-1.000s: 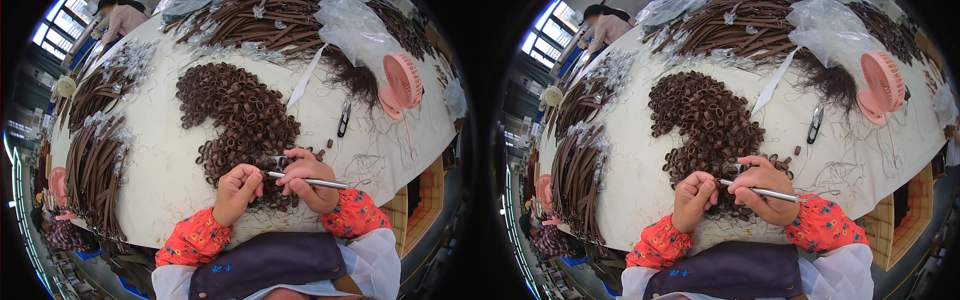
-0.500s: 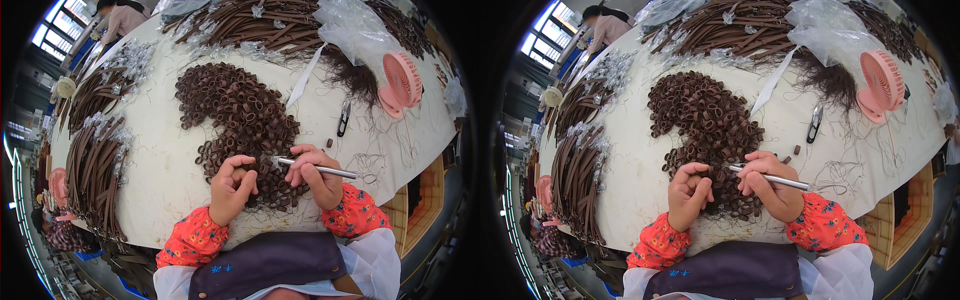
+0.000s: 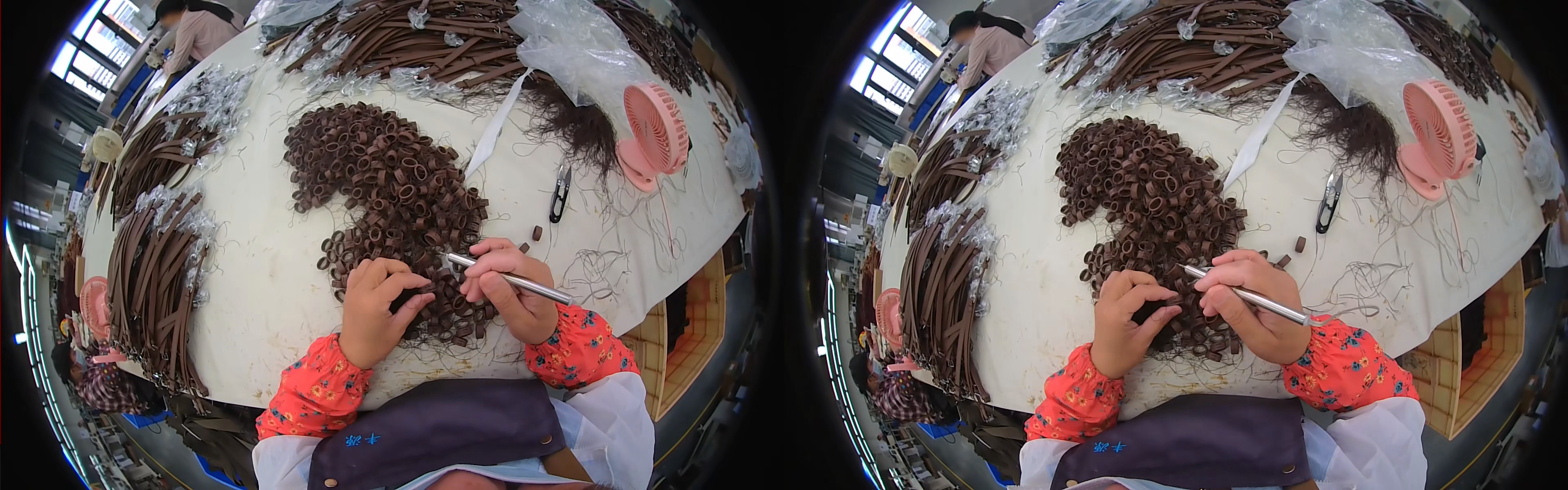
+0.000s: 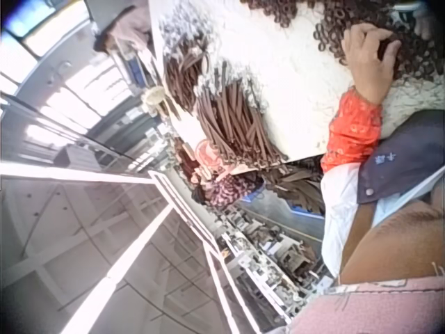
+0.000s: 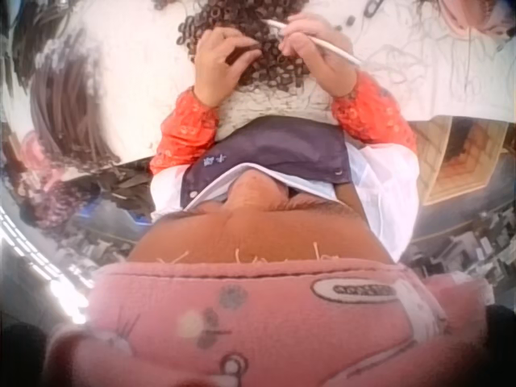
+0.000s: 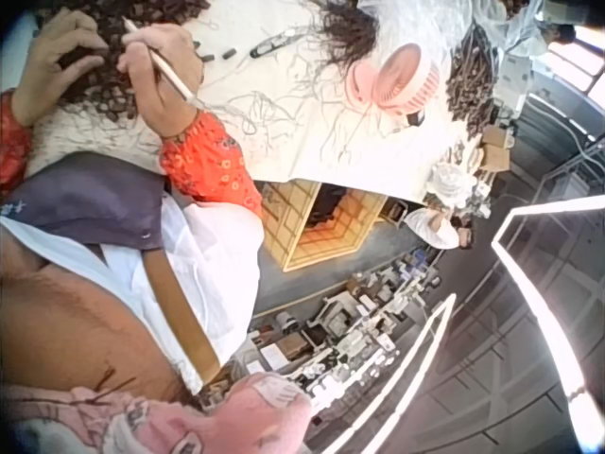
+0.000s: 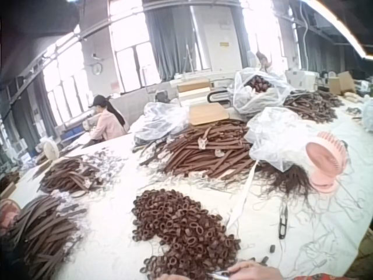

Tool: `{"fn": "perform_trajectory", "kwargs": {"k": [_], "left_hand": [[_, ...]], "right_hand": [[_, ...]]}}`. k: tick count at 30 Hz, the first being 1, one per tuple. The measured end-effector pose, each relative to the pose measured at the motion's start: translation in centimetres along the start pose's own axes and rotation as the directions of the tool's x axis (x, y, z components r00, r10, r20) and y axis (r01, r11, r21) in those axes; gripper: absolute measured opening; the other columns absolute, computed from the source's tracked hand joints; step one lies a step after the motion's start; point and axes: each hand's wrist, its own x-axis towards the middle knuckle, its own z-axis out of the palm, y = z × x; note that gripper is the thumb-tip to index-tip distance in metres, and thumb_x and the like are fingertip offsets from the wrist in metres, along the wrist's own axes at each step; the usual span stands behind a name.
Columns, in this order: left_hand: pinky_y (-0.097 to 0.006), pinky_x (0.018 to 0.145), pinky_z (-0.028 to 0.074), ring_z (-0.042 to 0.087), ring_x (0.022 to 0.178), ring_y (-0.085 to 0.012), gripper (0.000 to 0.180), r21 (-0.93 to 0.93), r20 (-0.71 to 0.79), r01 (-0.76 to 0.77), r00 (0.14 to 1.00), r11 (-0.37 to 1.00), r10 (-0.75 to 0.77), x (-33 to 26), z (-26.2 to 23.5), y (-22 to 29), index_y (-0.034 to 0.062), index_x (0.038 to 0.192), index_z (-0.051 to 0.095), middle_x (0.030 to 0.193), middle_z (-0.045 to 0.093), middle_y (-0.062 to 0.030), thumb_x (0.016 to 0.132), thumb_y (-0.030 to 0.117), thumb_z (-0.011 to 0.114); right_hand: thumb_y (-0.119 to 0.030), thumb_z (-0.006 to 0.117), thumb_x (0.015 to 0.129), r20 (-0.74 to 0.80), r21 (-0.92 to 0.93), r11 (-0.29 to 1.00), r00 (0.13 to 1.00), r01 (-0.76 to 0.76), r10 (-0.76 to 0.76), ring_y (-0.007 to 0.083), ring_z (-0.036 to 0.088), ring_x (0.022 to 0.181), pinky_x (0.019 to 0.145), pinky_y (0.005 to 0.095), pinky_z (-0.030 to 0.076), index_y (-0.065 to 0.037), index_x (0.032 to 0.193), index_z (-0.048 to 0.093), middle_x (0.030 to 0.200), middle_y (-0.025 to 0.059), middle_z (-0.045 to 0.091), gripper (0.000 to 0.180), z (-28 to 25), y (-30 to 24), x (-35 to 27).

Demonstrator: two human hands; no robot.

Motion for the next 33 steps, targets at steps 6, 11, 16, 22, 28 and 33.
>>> {"fn": "perform_trajectory", "kwargs": {"k": [6, 11, 16, 22, 28, 33], "left_hand": [[-0.02, 0.062, 0.046, 0.055, 0.071, -0.0064, 0.02, -0.825, 0.149, 0.265, 0.954, 0.5, -0.26, -1.0, 1.2, -0.2, 0.0018, 0.098, 0.06, 0.106, 0.063, -0.0105, 0.082, -0.002, 0.071], [-0.025, 0.06, 0.051, 0.06, 0.07, -0.0122, 0.018, -0.862, 0.351, 0.425, 0.893, 0.275, -0.28, -1.0, 1.0, -0.3, 0.0027, 0.098, 0.055, 0.106, 0.064, -0.0156, 0.086, 0.002, 0.068], [-0.028, 0.064, 0.053, 0.063, 0.074, -0.0178, 0.018, -0.907, 0.368, 0.406, 0.892, 0.108, -0.263, -0.8, 0.9, -0.6, 0.0039, 0.101, 0.05, 0.103, 0.063, -0.0167, 0.09, 0.01, 0.064], [-0.029, 0.067, 0.054, 0.064, 0.076, -0.0182, 0.02, -0.918, 0.36, 0.388, 0.904, 0.085, -0.232, -1.0, 1.1, -0.4, 0.0044, 0.102, 0.05, 0.095, 0.063, -0.0148, 0.09, 0.013, 0.064], [-0.027, 0.067, 0.051, 0.062, 0.076, -0.0151, 0.022, -0.882, 0.404, 0.437, 0.894, 0.177, -0.194, -1.2, 1.2, -0.7, 0.0038, 0.104, 0.05, 0.094, 0.062, -0.0117, 0.09, 0.014, 0.064], [-0.025, 0.068, 0.05, 0.06, 0.078, -0.0121, 0.022, -0.854, 0.369, 0.419, 0.906, 0.31, -0.208, -1.2, 1.0, -0.6, 0.0027, 0.107, 0.05, 0.1, 0.061, -0.0099, 0.091, 0.012, 0.061]], "right_hand": [[-0.003, 0.073, 0.076, 0.041, -0.247, 0.957, 0.988, 0.155, -0.149, 0.0282, 0.063, 0.083, 0.084, 0.0395, 0.049, -0.01, 0.103, 0.063, 0.091, 0.0073, 0.067, 0.03, 1.0, 0.0, 0.6], [-0.002, 0.072, 0.076, 0.02, -0.312, 0.941, 0.991, 0.128, -0.129, 0.0305, 0.062, 0.086, 0.081, 0.0405, 0.049, -0.01, 0.106, 0.062, 0.094, 0.0095, 0.065, 0.033, 1.1, 0.2, 0.5], [-0.003, 0.07, 0.079, 0.052, -0.239, 0.97, 0.997, -0.045, 0.059, 0.0289, 0.065, 0.085, 0.077, 0.0355, 0.051, -0.007, 0.109, 0.06, 0.094, 0.0116, 0.065, 0.032, 1.1, -0.1, 0.3], [-0.004, 0.068, 0.082, 0.077, -0.156, 0.982, 0.989, -0.11, 0.123, 0.0239, 0.067, 0.084, 0.074, 0.0314, 0.053, -0.006, 0.111, 0.06, 0.096, 0.0115, 0.066, 0.03, 1.1, 0.0, 0.2], [-0.003, 0.069, 0.083, 0.099, -0.055, 0.988, 0.983, -0.147, 0.152, 0.0219, 0.067, 0.084, 0.074, 0.03, 0.052, -0.007, 0.11, 0.06, 0.095, 0.0101, 0.065, 0.029, 1.1, 0.0, 0.1], [-0.003, 0.071, 0.081, 0.128, -0.096, 0.994, 0.989, -0.06, 0.072, 0.0212, 0.066, 0.082, 0.072, 0.0297, 0.052, -0.008, 0.107, 0.062, 0.093, 0.0096, 0.065, 0.027, 1.1, -0.4, 0.4]]}}
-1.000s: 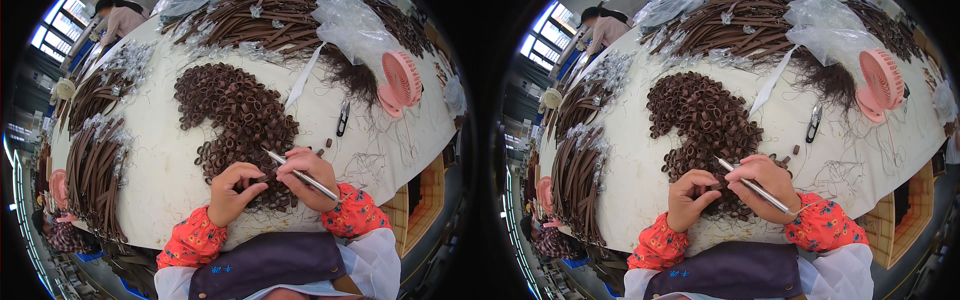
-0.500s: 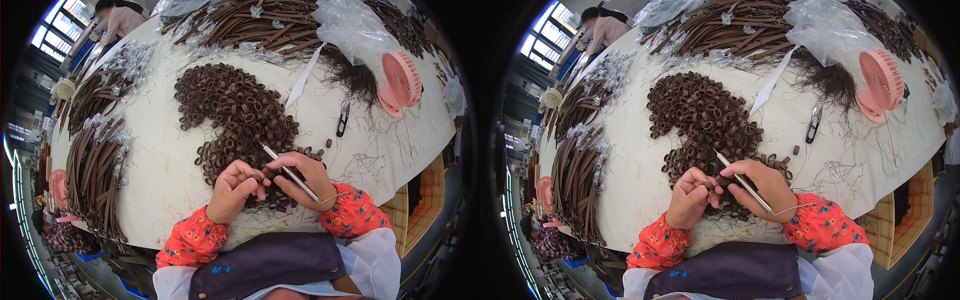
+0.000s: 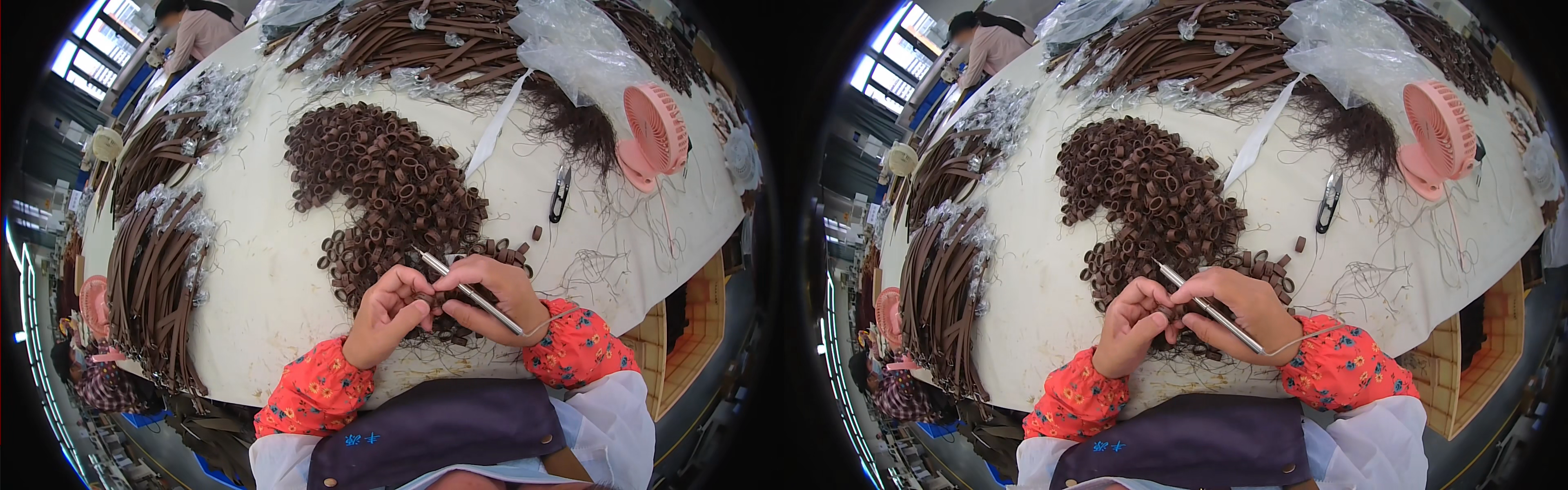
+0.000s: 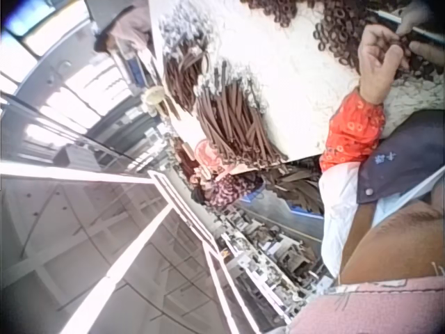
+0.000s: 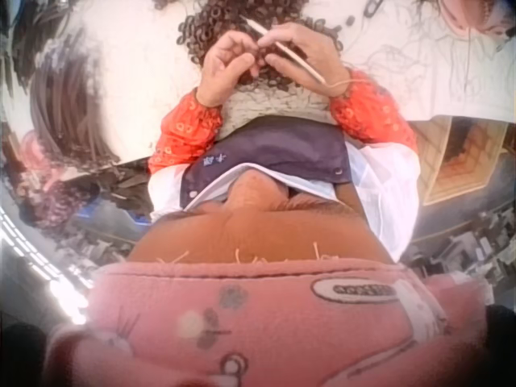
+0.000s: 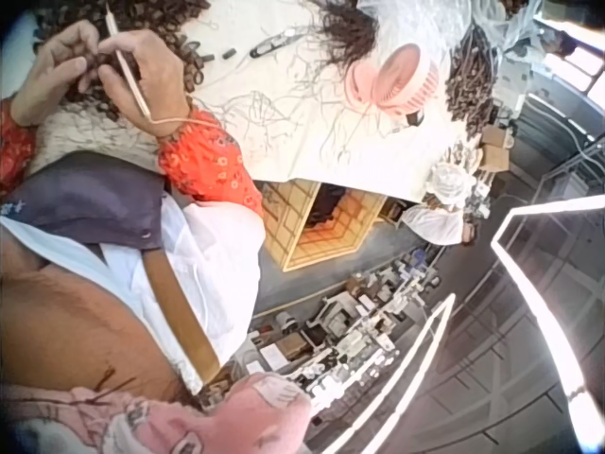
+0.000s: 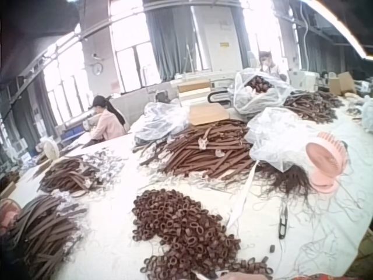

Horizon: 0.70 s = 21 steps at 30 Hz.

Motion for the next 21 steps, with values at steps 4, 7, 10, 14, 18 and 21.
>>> {"fn": "perform_trajectory", "kwargs": {"k": [4, 7, 10, 14, 18, 21], "left_hand": [[-0.022, 0.066, 0.048, 0.058, 0.076, -0.0075, 0.023, 0.127, -0.043, -0.12, 0.991, 0.985, 0.126, 0.3, 1.5, 0.4, 0.0023, 0.113, 0.05, 0.102, 0.062, -0.0073, 0.092, 0.005, 0.058], [-0.02, 0.062, 0.046, 0.057, 0.071, -0.0046, 0.024, 0.189, -0.049, -0.055, 0.997, 0.98, 0.066, 0.1, 1.6, 0.3, 0.0018, 0.114, 0.053, 0.098, 0.064, -0.0052, 0.091, 0.002, 0.06], [-0.018, 0.058, 0.044, 0.057, 0.067, -0.0034, 0.02, 0.197, -0.085, -0.016, 0.996, 0.98, 0.034, -0.1, 1.2, -0.2, 0.0008, 0.109, 0.06, 0.092, 0.067, -0.0036, 0.09, 0.004, 0.065], [-0.019, 0.058, 0.048, 0.06, 0.079, -0.0073, 0.01, 0.278, -0.112, -0.029, 0.992, 0.96, 0.063, -0.4, 0.9, 0.4, -0.0025, 0.1, 0.063, 0.096, 0.067, -0.0082, 0.09, -0.002, 0.062], [-0.02, 0.059, 0.048, 0.061, 0.074, -0.0078, 0.007, 0.484, -0.001, -0.273, 0.95, 0.831, 0.313, -0.1, 0.2, -0.6, -0.0012, 0.097, 0.065, 0.099, 0.067, -0.0095, 0.091, -0.001, 0.061], [-0.02, 0.06, 0.047, 0.06, 0.068, -0.0066, 0.008, 0.407, -0.007, -0.32, 0.935, 0.855, 0.354, 0.2, 0.7, -0.6, -0.0001, 0.1, 0.064, 0.101, 0.068, -0.0094, 0.093, 0.001, 0.059]], "right_hand": [[-0.003, 0.073, 0.079, -0.047, -0.026, 0.999, 0.998, 0.036, -0.038, 0.022, 0.065, 0.081, 0.07, 0.0295, 0.051, -0.009, 0.104, 0.062, 0.093, 0.0096, 0.065, 0.028, 0.0, 0.3, -0.1], [-0.003, 0.074, 0.078, -0.084, -0.029, 0.998, 0.995, 0.049, -0.051, 0.0229, 0.065, 0.08, 0.07, 0.0298, 0.051, -0.009, 0.104, 0.062, 0.093, 0.0095, 0.065, 0.029, 0.2, 0.7, -0.3], [-0.003, 0.075, 0.077, -0.104, -0.053, 0.995, 0.991, 0.083, -0.088, 0.0232, 0.065, 0.081, 0.07, 0.0304, 0.052, -0.009, 0.103, 0.062, 0.093, 0.0094, 0.065, 0.03, 0.2, 0.6, -0.3], [-0.003, 0.075, 0.077, -0.088, -0.072, 0.994, 0.992, 0.083, -0.089, 0.0235, 0.065, 0.081, 0.07, 0.0309, 0.052, -0.009, 0.102, 0.062, 0.093, 0.009, 0.065, 0.028, 0.1, 0.4, -0.2], [-0.003, 0.076, 0.075, -0.065, -0.091, 0.99, 0.992, 0.106, -0.112, 0.0256, 0.064, 0.082, 0.071, 0.0325, 0.052, -0.01, 0.101, 0.063, 0.091, 0.0083, 0.065, 0.03, 0.0, 0.2, -0.1], [-0.003, 0.076, 0.072, -0.063, -0.171, 0.971, 0.982, 0.166, -0.179, 0.0272, 0.062, 0.083, 0.072, 0.0342, 0.051, -0.011, 0.099, 0.063, 0.09, 0.0079, 0.064, 0.031, -0.1, 0.3, 0.0]]}}
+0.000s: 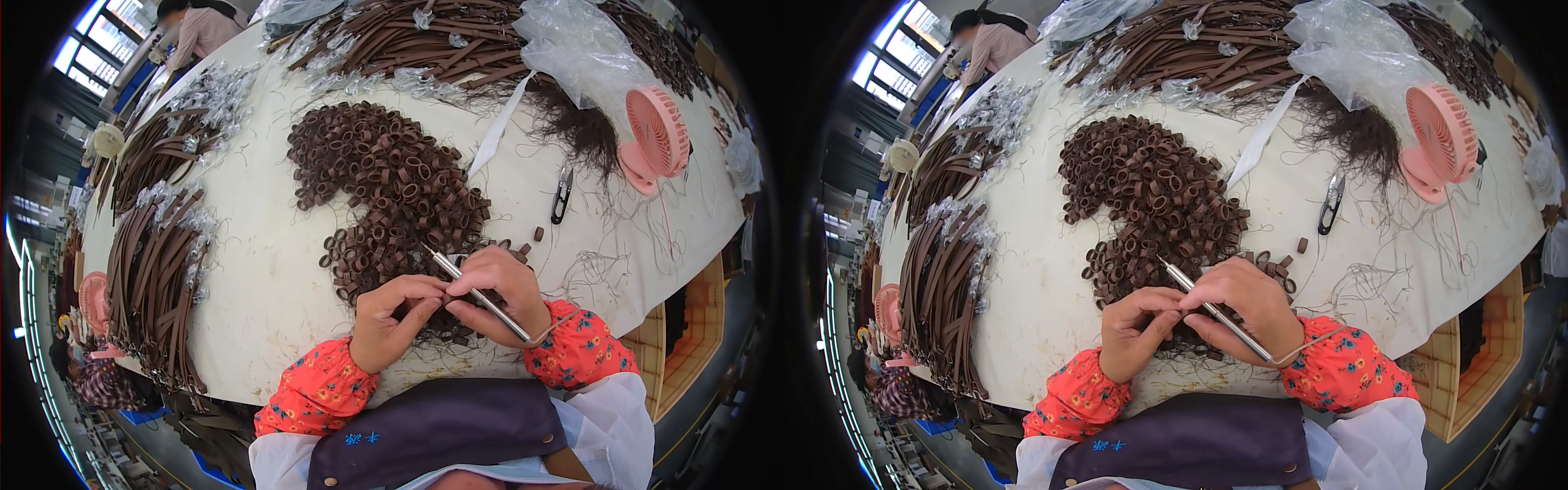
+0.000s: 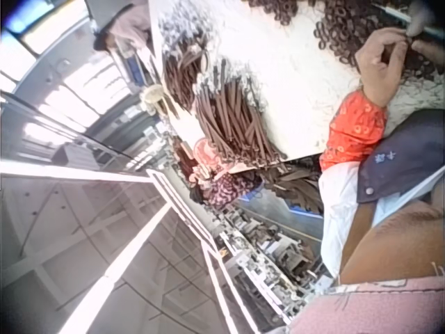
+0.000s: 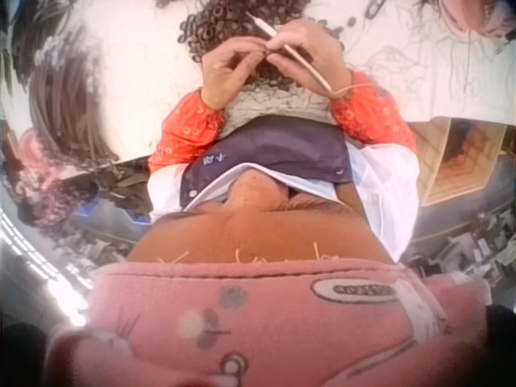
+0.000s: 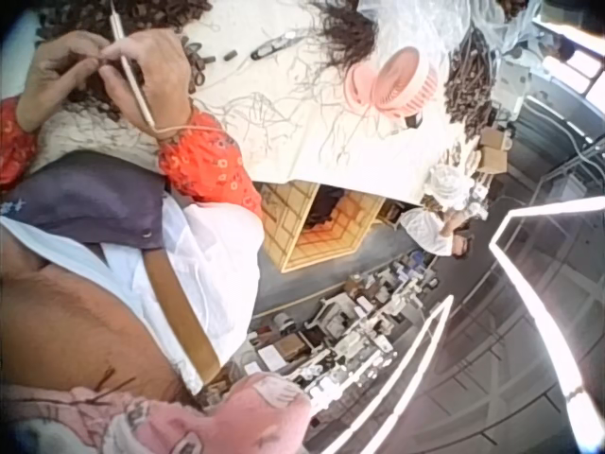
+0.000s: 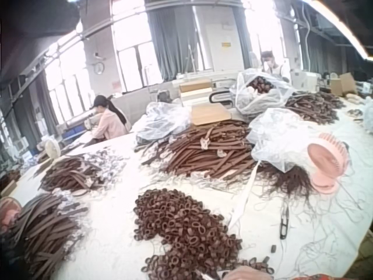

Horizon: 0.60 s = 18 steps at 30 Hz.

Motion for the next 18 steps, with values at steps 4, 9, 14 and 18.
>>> {"fn": "perform_trajectory", "kwargs": {"k": [4, 9, 14, 18], "left_hand": [[-0.021, 0.062, 0.049, 0.06, 0.072, -0.0083, 0.01, -0.291, 0.032, 0.183, 0.983, 0.939, -0.181, -0.4, 0.7, 0.8, -0.0007, 0.106, 0.055, 0.101, 0.066, -0.0106, 0.096, 0.001, 0.052], [-0.021, 0.064, 0.048, 0.059, 0.074, -0.0077, 0.01, -0.25, 0.011, 0.147, 0.989, 0.957, -0.149, -0.4, 0.6, 0.1, 0.0001, 0.108, 0.051, 0.096, 0.064, -0.0093, 0.098, 0.001, 0.048], [-0.02, 0.064, 0.048, 0.058, 0.072, -0.0071, 0.01, -0.185, -0.046, 0.084, 0.995, 0.979, -0.094, -0.4, 0.6, -0.2, 0.0005, 0.108, 0.052, 0.094, 0.064, -0.0084, 0.098, 0.002, 0.048], [-0.023, 0.066, 0.049, 0.063, 0.084, -0.0129, 0.009, -0.127, 0.018, 0.117, 0.993, 0.985, -0.116, -0.6, -0.1, -0.2, 0.0028, 0.108, 0.047, 0.101, 0.062, -0.0118, 0.098, 0.002, 0.047]], "right_hand": [[-0.003, 0.076, 0.07, 0.003, -0.08, 0.993, 0.996, 0.086, -0.086, 0.0287, 0.061, 0.084, 0.072, 0.0357, 0.05, -0.012, 0.097, 0.062, 0.089, 0.0081, 0.063, 0.032, 0.1, 0.0, 0.1], [-0.01, 0.073, 0.077, 0.047, -0.09, 0.988, 0.992, 0.122, -0.118, 0.0295, 0.061, 0.086, 0.073, 0.0361, 0.051, -0.011, 0.103, 0.061, 0.091, 0.009, 0.063, 0.029, 0.4, 0.4, -0.1], [-0.022, 0.057, 0.096, -0.009, 0.355, 0.908, 0.97, -0.222, 0.241, 0.0225, 0.064, 0.09, 0.082, 0.0335, 0.051, -0.006, 0.114, 0.055, 0.097, 0.0088, 0.065, 0.025, 0.7, -0.2, -0.7], [-0.019, 0.049, 0.1, 0.193, 0.671, 0.629, 0.912, -0.392, 0.363, 0.0155, 0.065, 0.084, 0.096, 0.0326, 0.043, 0.0, 0.11, 0.055, 0.08, 0.0072, 0.066, 0.023, -1.2, -0.5, -0.9]]}}
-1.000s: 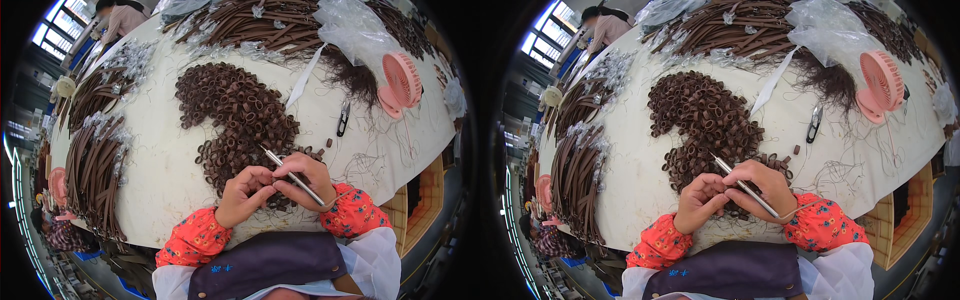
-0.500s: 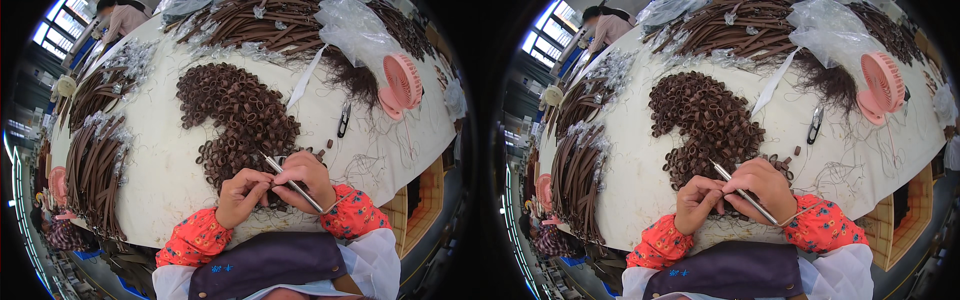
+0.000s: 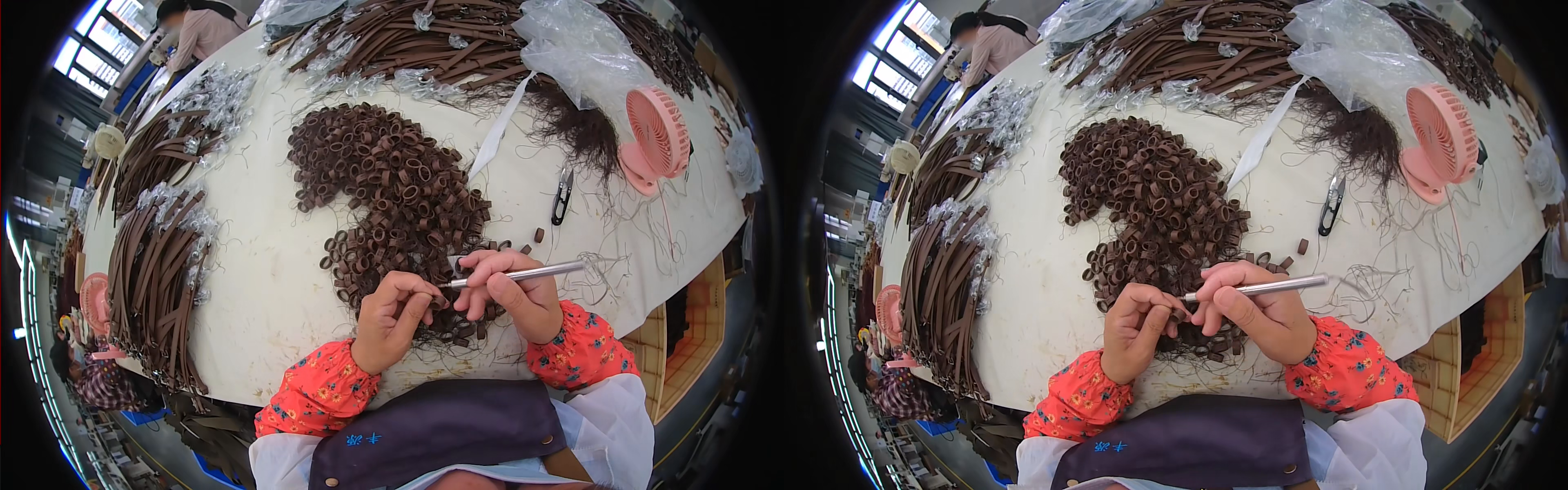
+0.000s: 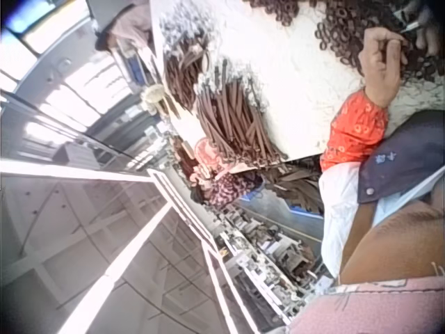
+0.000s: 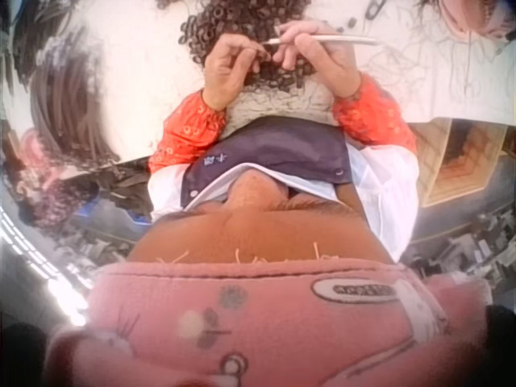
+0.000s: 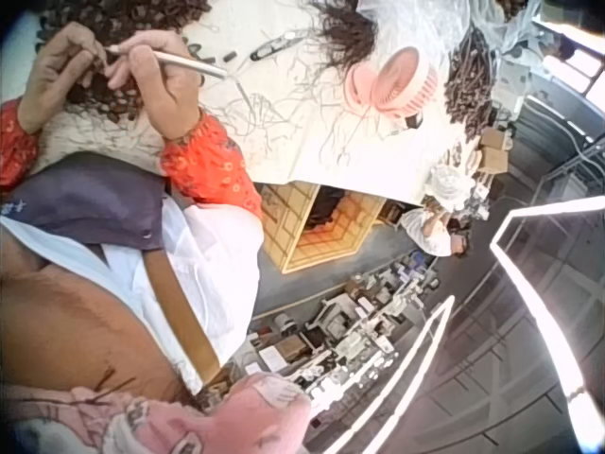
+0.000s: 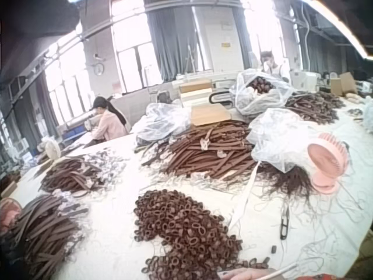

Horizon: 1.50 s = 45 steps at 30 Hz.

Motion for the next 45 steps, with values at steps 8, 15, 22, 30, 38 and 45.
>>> {"fn": "perform_trajectory", "kwargs": {"k": [8, 15, 22, 30, 38, 45], "left_hand": [[-0.019, 0.063, 0.047, 0.057, 0.071, -0.0055, 0.009, -0.011, -0.069, -0.019, 0.997, 1.0, 0.019, 0.1, 0.6, 0.1, -0.0006, 0.105, 0.054, 0.092, 0.064, -0.0069, 0.097, 0.001, 0.05], [-0.019, 0.062, 0.046, 0.056, 0.07, -0.0053, 0.009, -0.003, -0.059, -0.019, 0.998, 1.0, 0.019, 0.0, 0.5, 0.1, -0.0003, 0.105, 0.055, 0.091, 0.064, -0.0064, 0.097, 0.002, 0.051], [-0.023, 0.066, 0.05, 0.062, 0.085, -0.0128, 0.01, 0.011, -0.005, -0.003, 1.0, 1.0, 0.003, -0.1, 0.1, -0.2, 0.0025, 0.108, 0.048, 0.101, 0.063, -0.0127, 0.098, 0.001, 0.048], [-0.022, 0.068, 0.052, 0.063, 0.078, -0.0104, 0.013, 0.041, -0.048, -0.043, 0.998, 0.998, 0.045, 0.2, 0.9, 0.5, -0.0016, 0.109, 0.053, 0.095, 0.066, -0.0105, 0.096, 0.001, 0.052], [-0.023, 0.068, 0.051, 0.064, 0.078, -0.0092, 0.017, 0.154, -0.036, 0.138, 0.99, 0.978, -0.134, 0.3, 0.0, 0.5, -0.0027, 0.107, 0.062, 0.097, 0.068, -0.0079, 0.09, 0.001, 0.062], [-0.021, 0.069, 0.049, 0.063, 0.081, -0.0092, 0.011, -0.026, -0.016, -0.003, 1.0, 1.0, 0.003, 0.7, 0.3, 0.1, -0.0023, 0.105, 0.06, 0.101, 0.066, -0.0082, 0.094, 0.0, 0.056]], "right_hand": [[-0.022, 0.045, 0.101, 0.072, -0.131, 0.988, 0.994, 0.085, -0.076, 0.013, 0.065, 0.075, 0.105, 0.0393, 0.034, -0.003, 0.102, 0.059, 0.067, 0.0013, 0.062, 0.024, -0.2, -0.1, 0.5], [-0.023, 0.045, 0.102, 0.081, -0.156, 0.984, 0.994, 0.082, -0.07, 0.0123, 0.064, 0.074, 0.104, 0.04, 0.034, -0.003, 0.102, 0.059, 0.066, 0.0004, 0.062, 0.025, -0.2, 0.1, 0.5], [-0.019, 0.047, 0.101, 0.05, -0.139, 0.983, 0.992, 0.12, -0.114, 0.0123, 0.063, 0.078, 0.098, 0.0387, 0.039, -0.003, 0.102, 0.059, 0.067, 0.0003, 0.062, 0.02, -0.2, 0.2, 0.4], [-0.004, 0.074, 0.071, 0.217, -0.74, 0.52, 0.883, 0.427, -0.416, 0.0274, 0.061, 0.082, 0.077, 0.0373, 0.046, -0.008, 0.106, 0.057, 0.091, 0.0075, 0.064, 0.039, 0.7, 0.9, 1.3], [0.004, 0.071, 0.068, 0.229, -0.794, 0.38, 0.812, 0.475, -0.536, 0.0269, 0.06, 0.077, 0.07, 0.0356, 0.048, -0.009, 0.099, 0.061, 0.084, 0.0065, 0.062, 0.035, 0.5, 0.6, 1.5], [0.003, 0.072, 0.068, 0.258, -0.786, 0.376, 0.813, 0.491, -0.522, 0.0252, 0.06, 0.077, 0.071, 0.0347, 0.048, -0.009, 0.097, 0.061, 0.083, 0.0058, 0.061, 0.034, 0.7, 0.7, 1.4]]}}
